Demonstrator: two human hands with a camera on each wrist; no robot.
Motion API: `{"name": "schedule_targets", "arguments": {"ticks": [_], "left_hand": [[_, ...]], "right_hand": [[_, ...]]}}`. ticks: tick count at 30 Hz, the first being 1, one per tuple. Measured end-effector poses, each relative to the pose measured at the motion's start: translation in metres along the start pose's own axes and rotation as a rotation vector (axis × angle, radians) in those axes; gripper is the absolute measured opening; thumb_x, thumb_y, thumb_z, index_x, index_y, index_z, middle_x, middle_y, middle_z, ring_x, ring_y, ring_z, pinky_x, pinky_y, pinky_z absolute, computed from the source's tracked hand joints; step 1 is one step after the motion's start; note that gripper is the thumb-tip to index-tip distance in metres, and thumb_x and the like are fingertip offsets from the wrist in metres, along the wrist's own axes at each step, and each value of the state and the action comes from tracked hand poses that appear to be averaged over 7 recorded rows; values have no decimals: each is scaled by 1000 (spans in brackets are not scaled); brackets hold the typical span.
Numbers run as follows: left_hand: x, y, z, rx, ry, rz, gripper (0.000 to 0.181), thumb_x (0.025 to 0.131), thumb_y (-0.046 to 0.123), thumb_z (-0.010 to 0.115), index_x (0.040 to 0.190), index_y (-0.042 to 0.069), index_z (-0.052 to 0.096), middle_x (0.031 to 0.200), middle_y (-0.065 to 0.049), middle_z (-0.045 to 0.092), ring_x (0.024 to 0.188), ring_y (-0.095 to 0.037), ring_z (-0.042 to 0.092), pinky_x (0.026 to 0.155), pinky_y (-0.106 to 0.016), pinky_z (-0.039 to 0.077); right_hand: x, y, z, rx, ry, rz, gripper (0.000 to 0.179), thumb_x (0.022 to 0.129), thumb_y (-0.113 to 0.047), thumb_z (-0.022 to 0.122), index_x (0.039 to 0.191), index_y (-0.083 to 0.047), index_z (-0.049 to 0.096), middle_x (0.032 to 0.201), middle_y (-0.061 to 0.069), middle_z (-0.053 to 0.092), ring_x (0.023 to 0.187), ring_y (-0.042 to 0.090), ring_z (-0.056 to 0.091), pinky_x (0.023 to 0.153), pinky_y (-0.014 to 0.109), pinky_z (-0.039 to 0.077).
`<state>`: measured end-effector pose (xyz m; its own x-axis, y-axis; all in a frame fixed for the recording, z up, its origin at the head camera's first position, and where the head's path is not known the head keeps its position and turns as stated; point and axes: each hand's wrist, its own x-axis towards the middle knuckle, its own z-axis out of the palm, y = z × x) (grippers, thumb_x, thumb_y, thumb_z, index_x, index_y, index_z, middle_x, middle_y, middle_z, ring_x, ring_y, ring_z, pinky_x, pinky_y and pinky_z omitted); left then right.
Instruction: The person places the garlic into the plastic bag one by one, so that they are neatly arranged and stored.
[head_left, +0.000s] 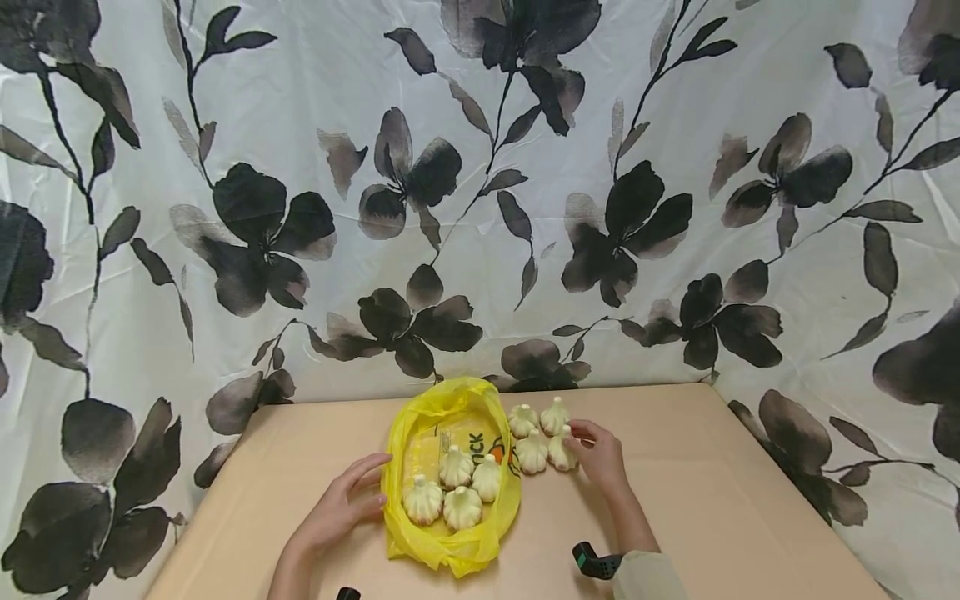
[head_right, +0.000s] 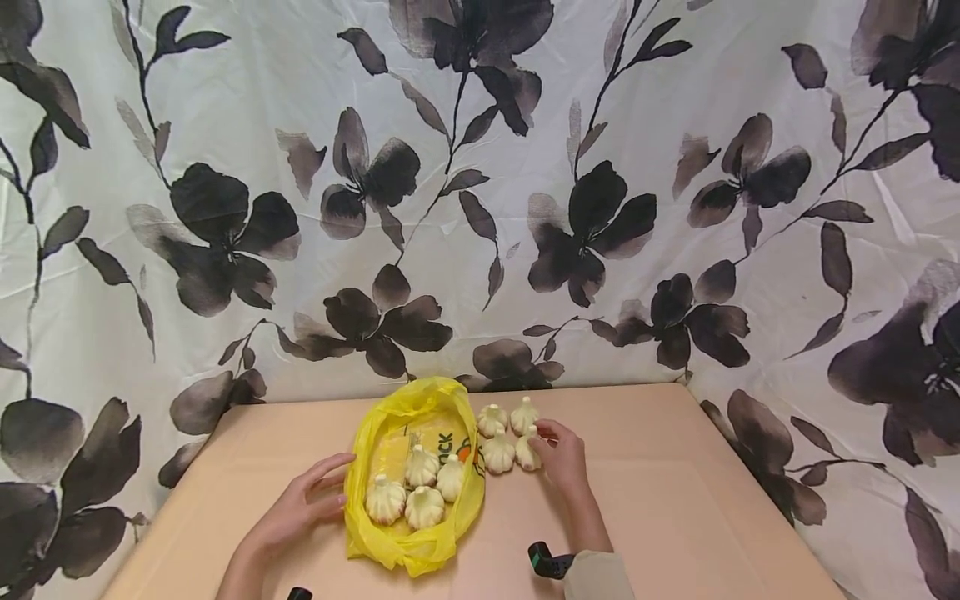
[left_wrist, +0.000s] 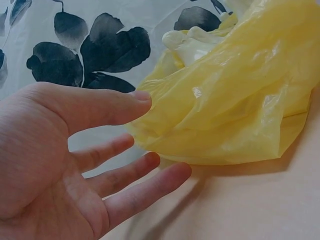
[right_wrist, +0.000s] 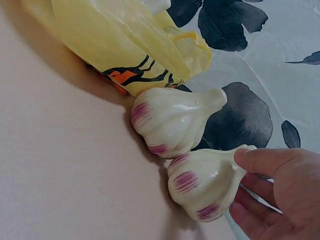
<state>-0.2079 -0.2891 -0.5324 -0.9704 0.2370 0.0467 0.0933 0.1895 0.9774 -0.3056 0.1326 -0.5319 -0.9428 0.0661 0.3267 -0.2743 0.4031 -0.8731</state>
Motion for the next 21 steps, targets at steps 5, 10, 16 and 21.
{"name": "schedule_targets", "arguments": {"ticks": [5, 10, 16, 21], "left_hand": [[2, -3, 3, 23, 23, 7, 57, 85, 16, 63, 137, 23, 40, 149, 0, 22, 131, -39, 34, 82, -37, 54], [7, -4, 4, 18, 30, 4, 58, 84, 15, 64, 136, 23, 40, 149, 1, 23, 131, -39, 34, 82, -37, 54], [9, -2, 6, 13, 34, 13, 59, 84, 13, 64, 137, 21, 40, 150, 0, 22, 132, -39, 32, 81, -36, 55], [12, -2, 8, 36, 51, 3, 59, 83, 15, 65, 136, 22, 40, 150, 0, 22, 132, -39, 33, 82, -35, 55]], "right_hand": [[10, 8, 5, 6, -4, -7, 24, 79, -9, 69, 103, -6, 68, 99, 11, 68, 97, 25, 62, 86, 36, 52], [16, 10, 6, 3, -11, -8, 24, 78, -7, 70, 102, -4, 68, 99, 14, 68, 98, 26, 63, 83, 33, 54], [21, 12, 4, -10, -21, -5, 24, 79, -7, 69, 103, -5, 69, 102, 16, 67, 98, 27, 64, 79, 27, 55], [26, 12, 3, -8, -19, -17, 24, 78, -5, 69, 102, -4, 69, 100, 17, 68, 96, 28, 65, 76, 28, 56]]}}
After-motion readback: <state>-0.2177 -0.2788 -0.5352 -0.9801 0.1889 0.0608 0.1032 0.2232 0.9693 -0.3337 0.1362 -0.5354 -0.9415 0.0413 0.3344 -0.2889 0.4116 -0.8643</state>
